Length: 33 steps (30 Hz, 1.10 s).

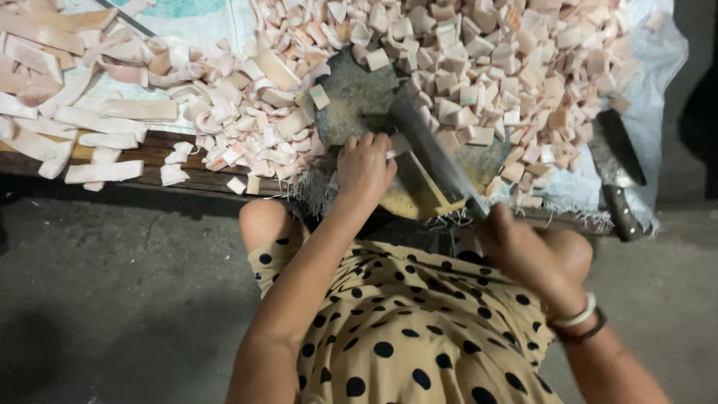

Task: The person chops strips of fat into smaller pieces on a wooden cutting board using a cleaver.

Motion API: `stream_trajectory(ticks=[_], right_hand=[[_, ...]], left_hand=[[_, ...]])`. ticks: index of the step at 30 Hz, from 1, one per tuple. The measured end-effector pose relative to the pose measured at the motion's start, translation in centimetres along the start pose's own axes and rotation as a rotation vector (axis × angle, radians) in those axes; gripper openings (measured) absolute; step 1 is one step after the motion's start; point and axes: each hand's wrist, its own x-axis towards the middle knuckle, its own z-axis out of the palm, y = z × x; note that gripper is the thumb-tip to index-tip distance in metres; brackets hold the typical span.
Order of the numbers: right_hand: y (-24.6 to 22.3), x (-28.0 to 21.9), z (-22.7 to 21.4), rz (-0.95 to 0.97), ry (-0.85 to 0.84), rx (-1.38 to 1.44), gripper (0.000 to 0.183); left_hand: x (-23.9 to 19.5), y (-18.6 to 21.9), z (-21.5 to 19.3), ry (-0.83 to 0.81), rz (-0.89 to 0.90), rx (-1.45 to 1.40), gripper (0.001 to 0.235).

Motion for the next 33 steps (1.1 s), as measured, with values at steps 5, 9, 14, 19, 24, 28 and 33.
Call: stream_trajectory(ticks=[5, 9, 14, 19, 24, 28, 33], right_hand=[[-4.0, -0.7, -2.6, 0.073, 0.067, 0.057, 0.033], [-5.3, -1.1, -2.4, 0.016, 0.278, 0.056, 0.031], [-2.8, 0.0, 0.4, -0.211, 0.137, -0.033, 0.031], [-1.1, 0.2, 1.8, 0.012, -0.055, -0.141, 0.035], [-0.9, 0.3, 0.1, -0.044, -0.008, 0.221, 0.029], [-3.7, 0.4, -2.4, 0.393, 0.031, 0.247, 0.024], [-6.0, 1.1, -3.9, 0.309, 0.117, 0.208, 0.029]], left_hand=[[0.9, 0.0, 1.9, 0.061, 0.015, 0.050, 0.036], [0.9, -0.5, 0.8, -0.058, -0.011, -0.113, 0.029], [-0.3, -2.9, -1.3, 0.115, -0.128, -0.155, 0.033], [-1.1, -1.7, -0.3, 0.081, -0.089, -0.145, 0.034], [0.6, -0.1, 1.8, 0.124, 0.020, -0.049, 0.028], [2.4, -0.3, 3.5, 0.179, 0.083, -0.163, 0.026], [6.0, -6.2, 3.1, 0.363, 0.006, -0.241, 0.025]])
